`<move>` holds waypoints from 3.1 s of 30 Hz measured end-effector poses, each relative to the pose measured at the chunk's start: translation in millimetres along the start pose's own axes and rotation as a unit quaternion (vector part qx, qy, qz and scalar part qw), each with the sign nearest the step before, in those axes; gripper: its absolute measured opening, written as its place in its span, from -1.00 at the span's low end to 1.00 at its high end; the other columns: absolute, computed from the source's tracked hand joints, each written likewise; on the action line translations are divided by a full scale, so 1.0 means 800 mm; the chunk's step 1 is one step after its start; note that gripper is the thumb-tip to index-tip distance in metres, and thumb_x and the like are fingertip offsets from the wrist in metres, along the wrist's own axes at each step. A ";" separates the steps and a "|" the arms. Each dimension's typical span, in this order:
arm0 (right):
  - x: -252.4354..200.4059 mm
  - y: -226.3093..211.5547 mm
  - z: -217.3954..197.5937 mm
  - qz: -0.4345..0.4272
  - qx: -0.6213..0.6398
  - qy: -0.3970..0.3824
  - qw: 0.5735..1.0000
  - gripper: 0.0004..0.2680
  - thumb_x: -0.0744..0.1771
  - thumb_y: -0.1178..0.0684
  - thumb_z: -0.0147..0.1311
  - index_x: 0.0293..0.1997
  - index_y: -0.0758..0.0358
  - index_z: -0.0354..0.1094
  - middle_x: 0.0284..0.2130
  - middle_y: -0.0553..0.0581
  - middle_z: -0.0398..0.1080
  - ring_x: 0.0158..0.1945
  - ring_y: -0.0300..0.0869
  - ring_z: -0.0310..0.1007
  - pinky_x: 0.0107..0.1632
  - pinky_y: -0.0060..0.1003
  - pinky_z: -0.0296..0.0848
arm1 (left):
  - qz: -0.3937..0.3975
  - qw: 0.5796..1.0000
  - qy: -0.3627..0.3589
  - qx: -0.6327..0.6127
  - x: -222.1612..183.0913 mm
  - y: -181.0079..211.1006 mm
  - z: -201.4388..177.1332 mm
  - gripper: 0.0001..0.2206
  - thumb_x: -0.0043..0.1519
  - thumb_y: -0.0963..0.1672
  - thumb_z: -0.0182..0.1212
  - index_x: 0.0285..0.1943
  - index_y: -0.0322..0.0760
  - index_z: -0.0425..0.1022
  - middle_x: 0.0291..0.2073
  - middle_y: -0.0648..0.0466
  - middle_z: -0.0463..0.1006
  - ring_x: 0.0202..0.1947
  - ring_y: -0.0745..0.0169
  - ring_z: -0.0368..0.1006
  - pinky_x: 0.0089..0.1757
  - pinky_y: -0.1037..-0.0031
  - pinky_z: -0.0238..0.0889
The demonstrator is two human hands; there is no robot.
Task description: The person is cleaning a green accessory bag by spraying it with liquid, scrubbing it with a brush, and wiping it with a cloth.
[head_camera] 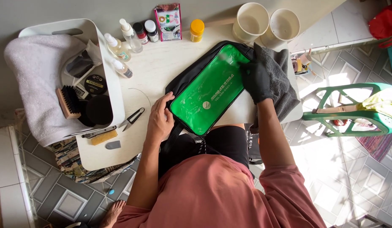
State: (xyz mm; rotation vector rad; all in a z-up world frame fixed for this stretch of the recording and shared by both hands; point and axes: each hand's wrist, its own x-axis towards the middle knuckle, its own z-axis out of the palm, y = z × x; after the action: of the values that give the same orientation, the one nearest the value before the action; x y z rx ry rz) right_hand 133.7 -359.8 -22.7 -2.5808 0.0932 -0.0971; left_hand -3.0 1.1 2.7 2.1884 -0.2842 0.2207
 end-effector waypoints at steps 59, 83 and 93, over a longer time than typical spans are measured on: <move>-0.118 -0.094 0.025 0.058 -0.055 -0.008 0.997 -0.76 0.44 -0.04 -0.05 0.24 -0.16 0.45 -0.08 0.15 0.29 -0.13 0.34 0.52 -0.14 0.24 0.53 | -0.011 0.999 0.003 -0.038 0.000 0.005 -0.007 -0.43 0.23 -0.36 -0.23 0.49 -0.30 0.17 0.12 0.02 0.54 0.23 -0.11 0.39 0.21 0.07 0.19; -0.182 0.004 0.021 -0.111 -0.221 -0.078 0.966 -0.75 0.38 -0.01 -0.01 0.16 -0.29 0.46 -0.12 0.12 0.41 -0.33 0.13 0.62 -0.37 -0.18 0.58 | 0.007 1.000 -0.009 -0.019 -0.003 -0.003 -0.001 -0.49 0.23 -0.36 -0.22 0.36 -0.25 0.33 0.14 0.03 0.51 0.28 -0.05 0.36 0.18 0.15 0.19; -0.234 -0.068 -0.014 -0.063 -0.100 -0.142 0.983 -0.76 0.33 -0.23 0.03 0.11 -0.32 0.41 -0.11 -0.01 0.40 -0.33 0.17 0.59 -0.26 0.05 0.58 | 0.025 1.000 0.005 -0.018 0.001 -0.001 -0.002 -0.50 0.19 -0.38 -0.21 0.25 -0.22 0.44 0.14 -0.04 0.52 0.27 -0.12 0.37 0.17 0.11 0.21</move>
State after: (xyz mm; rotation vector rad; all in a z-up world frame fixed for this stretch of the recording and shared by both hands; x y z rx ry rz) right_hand -50.9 -303.0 6.1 -2.7685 -0.1756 0.2459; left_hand -1.8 2.6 3.1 2.1450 -0.3344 0.2531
